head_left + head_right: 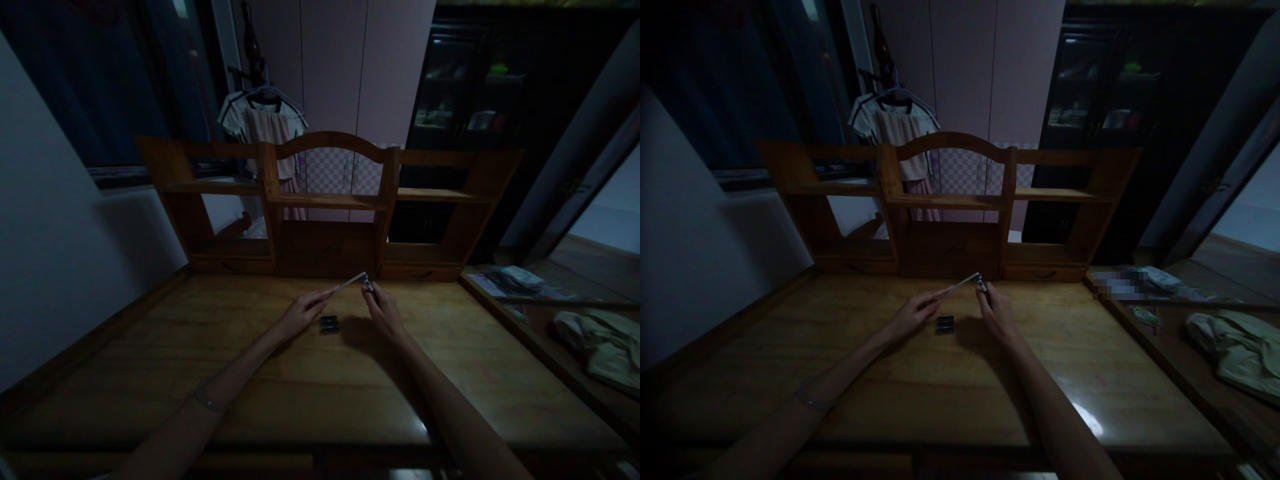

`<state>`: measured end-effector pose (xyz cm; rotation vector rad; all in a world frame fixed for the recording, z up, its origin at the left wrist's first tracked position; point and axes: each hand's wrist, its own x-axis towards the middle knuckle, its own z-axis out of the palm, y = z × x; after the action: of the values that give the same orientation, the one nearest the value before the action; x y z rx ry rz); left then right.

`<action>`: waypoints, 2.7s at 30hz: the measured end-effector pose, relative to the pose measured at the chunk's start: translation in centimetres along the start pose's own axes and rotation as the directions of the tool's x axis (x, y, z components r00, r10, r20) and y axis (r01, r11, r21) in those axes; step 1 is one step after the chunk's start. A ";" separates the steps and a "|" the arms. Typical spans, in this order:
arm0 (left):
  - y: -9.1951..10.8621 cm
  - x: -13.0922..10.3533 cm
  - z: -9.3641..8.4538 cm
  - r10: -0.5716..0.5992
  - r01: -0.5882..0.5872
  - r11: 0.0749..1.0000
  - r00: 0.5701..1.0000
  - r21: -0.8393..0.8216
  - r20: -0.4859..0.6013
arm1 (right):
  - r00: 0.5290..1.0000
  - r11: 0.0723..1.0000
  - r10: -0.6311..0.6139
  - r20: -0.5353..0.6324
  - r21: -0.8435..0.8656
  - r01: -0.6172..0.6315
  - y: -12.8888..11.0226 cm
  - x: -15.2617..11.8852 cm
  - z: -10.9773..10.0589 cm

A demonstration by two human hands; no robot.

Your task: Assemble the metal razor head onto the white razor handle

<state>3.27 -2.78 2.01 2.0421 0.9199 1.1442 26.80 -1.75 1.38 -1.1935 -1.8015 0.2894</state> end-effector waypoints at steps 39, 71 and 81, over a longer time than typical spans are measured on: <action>-0.9 0.1 -0.4 0.055 -0.042 0.993 0.991 0.107 -0.123 | 1.000 1.000 -0.008 -0.010 -0.017 0.007 -0.1 -0.1 0.2; -0.8 0.0 -0.5 0.056 -0.048 0.995 0.994 0.091 -0.090 | 1.000 1.000 0.002 -0.016 -0.026 -0.002 0.2 -0.1 0.4; -0.9 -0.1 -0.4 0.065 -0.053 0.992 0.993 0.118 -0.100 | 1.000 1.000 -0.002 -0.015 -0.030 0.002 0.0 -0.1 0.3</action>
<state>2.61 -2.28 1.49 2.1314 1.0034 1.2652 26.62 -1.78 1.12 -1.2119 -1.7997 0.2523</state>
